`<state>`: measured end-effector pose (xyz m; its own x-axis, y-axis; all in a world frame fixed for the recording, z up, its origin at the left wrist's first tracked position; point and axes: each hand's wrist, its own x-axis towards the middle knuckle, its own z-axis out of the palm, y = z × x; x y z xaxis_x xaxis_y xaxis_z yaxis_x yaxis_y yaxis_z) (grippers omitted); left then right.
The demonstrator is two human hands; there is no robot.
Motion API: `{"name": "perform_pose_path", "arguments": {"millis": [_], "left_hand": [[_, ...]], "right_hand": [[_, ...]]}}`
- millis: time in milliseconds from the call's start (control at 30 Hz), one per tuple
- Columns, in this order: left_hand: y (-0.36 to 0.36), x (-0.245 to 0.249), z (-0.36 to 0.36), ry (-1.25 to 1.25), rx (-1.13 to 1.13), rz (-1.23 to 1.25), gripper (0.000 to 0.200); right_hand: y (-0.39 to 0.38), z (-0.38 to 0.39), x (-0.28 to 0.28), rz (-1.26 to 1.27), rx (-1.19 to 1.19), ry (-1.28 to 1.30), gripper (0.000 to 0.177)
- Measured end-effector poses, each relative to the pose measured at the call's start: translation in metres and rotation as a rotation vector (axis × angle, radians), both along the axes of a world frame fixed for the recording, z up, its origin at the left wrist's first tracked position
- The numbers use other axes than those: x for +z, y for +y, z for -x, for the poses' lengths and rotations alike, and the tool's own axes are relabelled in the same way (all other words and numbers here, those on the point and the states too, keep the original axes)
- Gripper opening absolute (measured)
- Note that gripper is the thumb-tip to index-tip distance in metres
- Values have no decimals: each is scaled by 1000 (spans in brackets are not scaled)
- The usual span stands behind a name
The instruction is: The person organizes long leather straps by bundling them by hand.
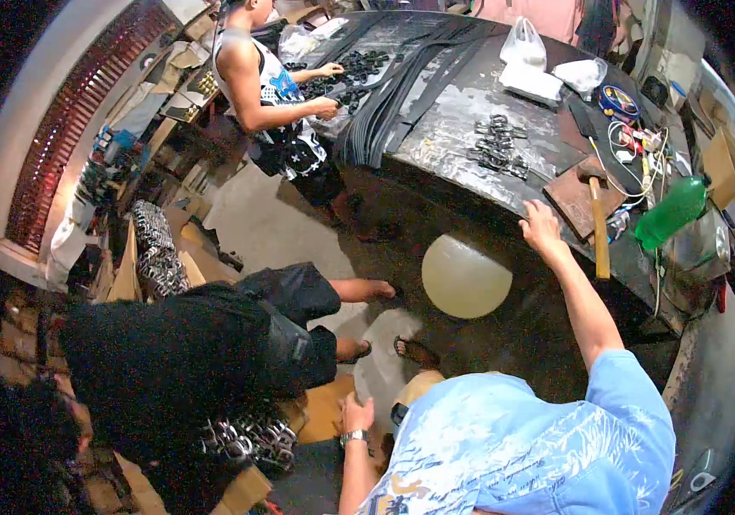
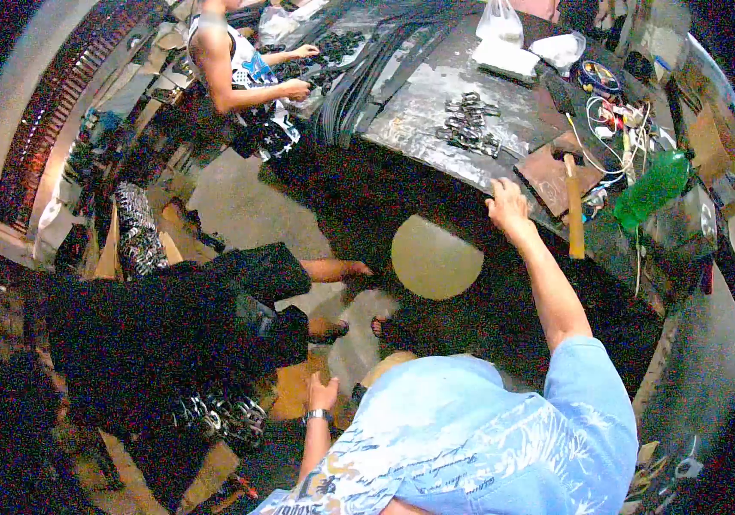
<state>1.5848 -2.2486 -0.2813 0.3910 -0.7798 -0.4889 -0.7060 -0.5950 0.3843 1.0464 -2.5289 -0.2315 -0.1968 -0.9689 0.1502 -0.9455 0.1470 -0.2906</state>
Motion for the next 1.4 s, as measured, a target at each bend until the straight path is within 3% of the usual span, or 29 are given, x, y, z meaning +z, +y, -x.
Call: {"name": "perform_pose_path", "arguments": {"millis": [100, 133, 200, 233, 333, 367, 600, 667, 800, 833, 900, 933, 967, 1067, 1100, 1133, 1200, 1300, 1400], "left_hand": [[-56, -13, -28, 135, -224, 8, 62], [-77, 2, -30, 240, -193, 24, 61], [-114, 28, -36, 448, -132, 51, 58], [-129, 27, -44, 446, -188, 108, 50], [-167, 24, -65, 584, -83, 127, 50], [-176, 24, -66, 608, -80, 220, 51], [-209, 30, -61, 721, -9, 97, 57], [-214, 12, -64, 794, 14, 161, 57], [-235, 3, -62, 790, 64, 181, 57], [-240, -2, -63, 816, 101, 177, 58], [-255, -4, -62, 818, 181, 143, 58], [-262, -6, -63, 817, 220, 122, 58], [-262, -38, -72, 752, 210, 151, 51], [-324, -7, -60, 615, 138, 125, 42], [-336, -19, -57, 658, 280, 138, 38], [-360, -19, -53, 575, 212, 173, 39], [-396, 3, -43, 407, 82, 195, 40], [-455, 40, -26, 459, 111, 116, 44], [-482, 56, -21, 406, 144, 74, 47]], "right_hand": [[-39, -3, -13, -273, -178, 82, 61], [-44, -7, -20, -363, -209, 88, 65], [-48, -17, -39, -330, -231, 209, 70], [-49, -20, -44, -313, -239, 274, 73], [-40, -17, -49, -272, -166, 340, 79], [-41, -15, -48, -287, -173, 296, 79], [-49, -4, -46, -473, -179, 239, 81], [-53, -7, -33, -556, -195, 208, 84], [-97, -30, 15, -774, -189, 231, 49], [-104, -32, 6, -564, -84, 168, 30], [-140, -58, -7, -311, 119, 98, 37], [-168, -90, 4, -301, 142, 14, 40], [-196, -113, 1, -251, 240, -81, 42], [-287, -182, 16, -224, 504, -236, 51], [-317, -197, 19, -194, 586, -228, 49], [-351, -212, 39, -298, 609, -299, 47], [-405, -223, 24, -252, 625, -315, 44], [-475, -224, 7, -43, 650, -245, 39], [-527, -226, 9, -70, 645, -304, 32]]}}
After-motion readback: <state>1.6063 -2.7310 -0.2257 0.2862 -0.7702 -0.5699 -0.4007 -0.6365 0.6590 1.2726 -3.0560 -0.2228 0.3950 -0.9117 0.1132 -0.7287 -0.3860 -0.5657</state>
